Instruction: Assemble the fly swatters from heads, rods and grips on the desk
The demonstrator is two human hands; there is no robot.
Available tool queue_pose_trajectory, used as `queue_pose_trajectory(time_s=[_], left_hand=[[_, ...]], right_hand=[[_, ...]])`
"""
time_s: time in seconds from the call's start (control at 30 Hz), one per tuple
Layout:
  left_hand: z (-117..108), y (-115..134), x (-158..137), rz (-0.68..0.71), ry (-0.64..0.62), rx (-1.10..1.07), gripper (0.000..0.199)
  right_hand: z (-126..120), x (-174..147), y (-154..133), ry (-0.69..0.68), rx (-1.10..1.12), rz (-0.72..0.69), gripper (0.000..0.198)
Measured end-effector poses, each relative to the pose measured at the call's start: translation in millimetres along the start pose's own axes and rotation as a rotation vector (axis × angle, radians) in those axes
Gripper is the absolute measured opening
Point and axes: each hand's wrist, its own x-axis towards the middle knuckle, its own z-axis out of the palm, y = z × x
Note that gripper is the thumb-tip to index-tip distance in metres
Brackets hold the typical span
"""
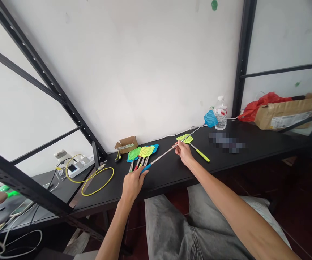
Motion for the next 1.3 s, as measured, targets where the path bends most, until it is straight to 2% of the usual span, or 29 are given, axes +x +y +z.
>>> queue_pose_trajectory(time_s=[0.13,0.37,0.47,0.73,1.13,1.3], left_hand=[[10.5,9.6,-0.4,0.004,0.007,-0.070,0.041],[32.2,52.6,8.5,-0.005,0.008,-0.209,0.045],[39.6,63.3,13.2,-0.014,-0.003,-0.261,0.047],[47.3,58.1,22.0,0.001,-0.014,-0.341,0.048],[47.3,56.3,19.5,0.001,-0.030,-0.406,0.045],[49.2,54.2,19.6,-0.027,-0.028,-0.487,0.046]], right_hand=[[1.7,-2.6,0.9,-0.061,-0.008,-0.005,0.047],[9.9,-12.2,0.0,-0.186,-0.066,0.012,0.044],[9.3,-13.0,-0.6,-0.206,-0.075,0.018,0.042],[5.7,-13.1,1.7,-0.261,-0.054,0.061,0.042],[2.9,-19.9,-3.3,-0.398,-0.098,0.100,0.041],[3.3,-20.7,-2.9,-0.360,-0.091,0.096,0.037]])
